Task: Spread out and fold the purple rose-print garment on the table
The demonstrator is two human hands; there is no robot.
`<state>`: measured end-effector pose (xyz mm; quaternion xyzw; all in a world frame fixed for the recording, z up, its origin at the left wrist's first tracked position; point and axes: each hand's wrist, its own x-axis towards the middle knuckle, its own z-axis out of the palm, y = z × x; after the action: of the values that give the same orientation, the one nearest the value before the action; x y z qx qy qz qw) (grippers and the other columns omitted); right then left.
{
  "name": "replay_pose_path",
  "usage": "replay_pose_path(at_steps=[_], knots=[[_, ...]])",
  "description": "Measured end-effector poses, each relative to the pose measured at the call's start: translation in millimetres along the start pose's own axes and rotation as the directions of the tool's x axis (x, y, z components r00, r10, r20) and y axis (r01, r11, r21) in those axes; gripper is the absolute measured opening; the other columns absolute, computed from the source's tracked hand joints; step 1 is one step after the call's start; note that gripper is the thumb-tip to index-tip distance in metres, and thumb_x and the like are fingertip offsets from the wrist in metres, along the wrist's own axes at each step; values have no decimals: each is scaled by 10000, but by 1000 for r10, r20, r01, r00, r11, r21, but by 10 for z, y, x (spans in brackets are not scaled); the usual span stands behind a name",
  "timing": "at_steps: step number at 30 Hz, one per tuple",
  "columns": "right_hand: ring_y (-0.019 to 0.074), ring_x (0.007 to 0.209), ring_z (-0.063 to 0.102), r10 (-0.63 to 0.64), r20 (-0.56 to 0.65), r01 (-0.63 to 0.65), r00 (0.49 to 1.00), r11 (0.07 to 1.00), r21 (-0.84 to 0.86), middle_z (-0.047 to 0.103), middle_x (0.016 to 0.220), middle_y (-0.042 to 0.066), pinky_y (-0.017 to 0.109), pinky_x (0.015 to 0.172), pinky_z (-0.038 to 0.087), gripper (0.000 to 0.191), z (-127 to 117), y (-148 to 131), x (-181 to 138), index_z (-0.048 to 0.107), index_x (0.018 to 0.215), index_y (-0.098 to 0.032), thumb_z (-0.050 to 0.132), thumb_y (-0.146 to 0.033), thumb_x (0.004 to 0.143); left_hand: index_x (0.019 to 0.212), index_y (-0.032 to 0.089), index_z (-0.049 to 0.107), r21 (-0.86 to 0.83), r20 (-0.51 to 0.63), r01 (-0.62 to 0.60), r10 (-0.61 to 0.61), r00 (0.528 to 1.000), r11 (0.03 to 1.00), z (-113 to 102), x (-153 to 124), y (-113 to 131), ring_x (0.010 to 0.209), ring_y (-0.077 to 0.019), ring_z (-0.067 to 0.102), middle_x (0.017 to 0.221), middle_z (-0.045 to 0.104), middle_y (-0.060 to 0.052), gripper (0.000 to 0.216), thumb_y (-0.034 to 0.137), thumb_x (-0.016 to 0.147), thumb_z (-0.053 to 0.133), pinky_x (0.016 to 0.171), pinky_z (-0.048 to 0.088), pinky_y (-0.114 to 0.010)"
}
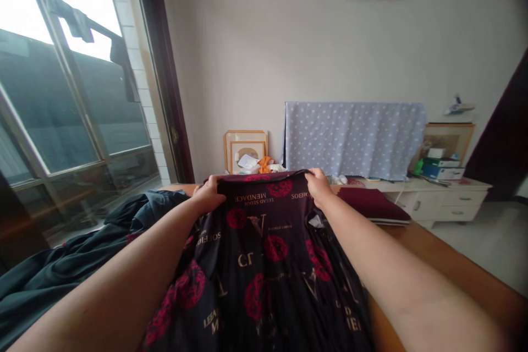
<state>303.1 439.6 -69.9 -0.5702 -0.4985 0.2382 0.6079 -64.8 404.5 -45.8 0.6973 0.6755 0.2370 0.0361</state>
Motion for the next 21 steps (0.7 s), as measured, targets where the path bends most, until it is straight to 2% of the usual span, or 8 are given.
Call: replay_pose_path(at_steps=[3,7,9,13,16,19,21], knots=[[171,967,608,-65,-40,64,997,997,-38,676,1070,45,229,855,478,309,105,42,196,566,1163,-196,474,-347,910,1472,188,322,50,-71,-35,39,997,998,57,224,79,1429,-343,395,1521,457,-195,817,407,774,686,1206,122,-587],[178,1065,588,-89,-51,83,995,991,-106,661,1194,66,250,933,454,365,151,203,324,537,1248,-193,424,-348,937,1501,194,287,149,-170,-81,106,980,985,301,380,141,1466,-349,332,1537,419,-207,872,536,788,655,1213,-6,-603],[175,1069,601,-74,-25,70,997,987,-141,669,1204,63,252,934,458,380,153,332,329,536,1279,-205,438,-331,934,1525,185,259,176,-145,-97,123,982,980,490,398,147,1490,-353,285,1553,404,-213,925,572,781,649,1210,-37,-600],[207,1085,628,0,36,8,999,973,-233,692,1200,63,275,928,473,473,108,618,260,566,1308,-239,595,-254,836,1573,201,190,147,9,-83,82,997,986,858,357,136,1492,-380,281,1558,426,-207,1026,630,762,649,1178,-44,-652],[254,1089,636,54,52,-37,997,955,-294,708,1177,70,300,911,477,584,16,772,167,572,1329,-260,684,-216,758,1584,236,177,86,37,-73,70,997,994,979,295,119,1417,-355,426,1471,550,-169,921,606,840,574,1176,6,-653],[252,1037,654,113,99,-75,989,940,-333,727,1132,58,283,847,484,582,-121,827,54,585,1323,-276,692,-224,753,1539,250,309,86,-39,-70,73,997,994,909,213,70,1330,-321,527,1375,640,-130,722,508,896,511,1163,233,-542],[233,990,664,151,132,-98,980,934,-343,736,1088,50,265,802,484,529,-237,814,-29,603,1300,-269,664,-237,775,1452,259,450,109,-75,-20,28,997,994,779,138,6,1266,-320,577,1333,666,-124,580,467,910,471,1059,387,-464]])
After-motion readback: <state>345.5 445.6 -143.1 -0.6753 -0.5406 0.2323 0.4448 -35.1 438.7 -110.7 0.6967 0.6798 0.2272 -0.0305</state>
